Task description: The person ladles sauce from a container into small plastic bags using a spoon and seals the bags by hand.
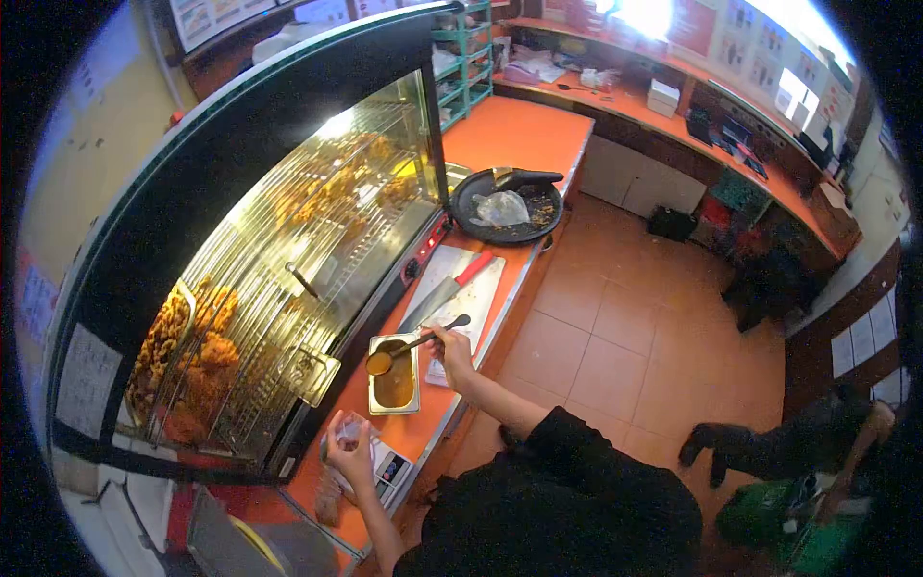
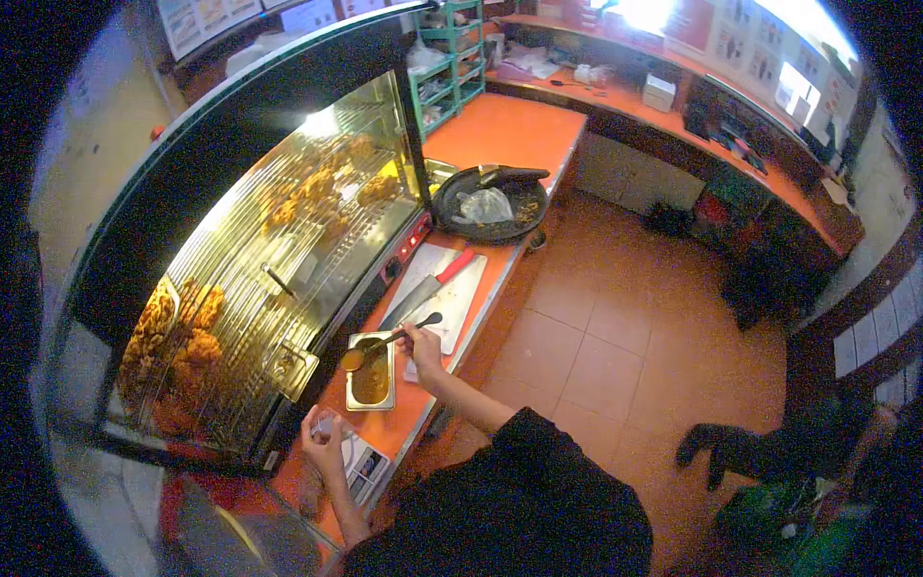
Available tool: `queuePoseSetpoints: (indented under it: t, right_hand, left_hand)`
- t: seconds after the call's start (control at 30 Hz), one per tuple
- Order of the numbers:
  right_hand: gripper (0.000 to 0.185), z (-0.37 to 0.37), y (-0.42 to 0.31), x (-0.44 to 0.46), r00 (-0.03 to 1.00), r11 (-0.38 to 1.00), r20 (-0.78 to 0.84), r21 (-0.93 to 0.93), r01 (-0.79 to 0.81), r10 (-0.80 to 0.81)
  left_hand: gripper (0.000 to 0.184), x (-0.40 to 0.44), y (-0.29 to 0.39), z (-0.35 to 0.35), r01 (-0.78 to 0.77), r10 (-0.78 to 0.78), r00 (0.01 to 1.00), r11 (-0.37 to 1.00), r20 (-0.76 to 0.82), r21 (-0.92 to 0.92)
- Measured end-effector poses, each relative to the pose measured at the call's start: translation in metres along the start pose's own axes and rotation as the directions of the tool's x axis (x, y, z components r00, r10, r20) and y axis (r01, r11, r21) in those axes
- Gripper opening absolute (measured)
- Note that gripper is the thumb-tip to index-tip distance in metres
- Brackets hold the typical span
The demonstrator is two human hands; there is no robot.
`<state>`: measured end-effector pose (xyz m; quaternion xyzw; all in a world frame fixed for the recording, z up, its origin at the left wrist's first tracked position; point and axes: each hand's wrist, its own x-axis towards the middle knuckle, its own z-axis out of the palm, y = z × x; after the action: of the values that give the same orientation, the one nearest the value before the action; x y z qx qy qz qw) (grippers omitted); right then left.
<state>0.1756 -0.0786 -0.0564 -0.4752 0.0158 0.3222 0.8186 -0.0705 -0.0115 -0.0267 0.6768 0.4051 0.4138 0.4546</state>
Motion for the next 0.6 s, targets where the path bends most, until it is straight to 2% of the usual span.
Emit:
queuePoseSetpoints:
  t: [0.03, 0.1, 0.17, 0.2, 0.23, 0.3, 0.33, 0.37, 0.43, 0.5, 0.53, 0.6]
  right_hand:
    - [0.031, -0.003, 0.004, 0.002, 1.000, 1.000, 0.008, -0.012, -0.018, 0.018]
    - [0.031, -0.012, 0.018, 0.006, 1.000, 1.000, -0.021, -0.019, -0.008, 0.007]
    - [0.031, -0.026, 0.032, 0.015, 0.995, 0.975, -0.082, -0.207, -0.075, 0.059]
    - [0.031, -0.030, 0.040, 0.017, 0.996, 0.993, -0.057, -0.085, -0.080, 0.076]
    - [0.027, -0.042, 0.055, 0.031, 0.996, 0.990, -0.030, -0.112, -0.084, 0.081]
    - [0.026, -0.034, 0.042, 0.023, 0.993, 0.991, -0.049, -0.066, -0.114, 0.111]
    - [0.026, -0.030, 0.038, 0.023, 0.995, 0.995, -0.026, -0.019, -0.100, 0.099]
    - [0.025, -0.023, 0.035, 0.025, 0.995, 0.997, -0.069, -0.009, -0.078, 0.077]
    - [0.026, -0.007, 0.011, 0.014, 0.999, 0.999, 0.011, 0.001, -0.053, 0.053]
    - [0.028, 0.009, -0.006, 0.008, 0.998, 0.996, 0.052, 0.082, -0.032, 0.028]
    - [0.028, 0.014, -0.015, 0.005, 0.995, 0.995, 0.094, 0.096, -0.026, 0.017]
    - [0.028, 0.024, -0.029, -0.002, 0.994, 0.989, 0.107, 0.143, -0.029, 0.014]
  left_hand:
    - [0.047, 0.002, -0.006, 0.002, 0.016, -0.016, 1.000, 1.000, -0.016, 0.006]
    - [0.046, 0.003, -0.027, 0.002, -0.104, 0.105, 0.994, 0.995, -0.037, 0.008]
    - [0.044, 0.002, -0.001, 0.004, -0.087, 0.090, 0.996, 0.993, -0.027, 0.082]
    - [0.043, 0.003, -0.013, 0.004, -0.051, 0.050, 0.999, 0.999, -0.016, -0.009]
    - [0.043, 0.006, -0.030, 0.005, -0.022, 0.022, 1.000, 0.994, -0.006, -0.107]
    - [0.042, 0.009, -0.031, 0.008, -0.082, 0.080, 0.995, 0.996, -0.058, -0.023]
    - [0.041, 0.012, -0.033, 0.008, -0.099, 0.100, 0.992, 0.995, -0.074, 0.013]
    - [0.041, 0.016, -0.034, 0.009, -0.120, 0.123, 0.989, 0.992, -0.084, 0.047]
    - [0.040, 0.019, -0.013, 0.011, -0.099, 0.100, 0.991, 0.995, -0.090, 0.017]
    - [0.041, 0.030, -0.019, 0.014, -0.291, 0.313, 0.942, 0.941, -0.120, 0.169]
    - [0.041, 0.032, -0.011, 0.014, -0.287, 0.311, 0.941, 0.942, -0.133, 0.175]
    - [0.043, 0.034, 0.003, 0.015, -0.188, 0.204, 0.974, 0.971, -0.099, 0.146]
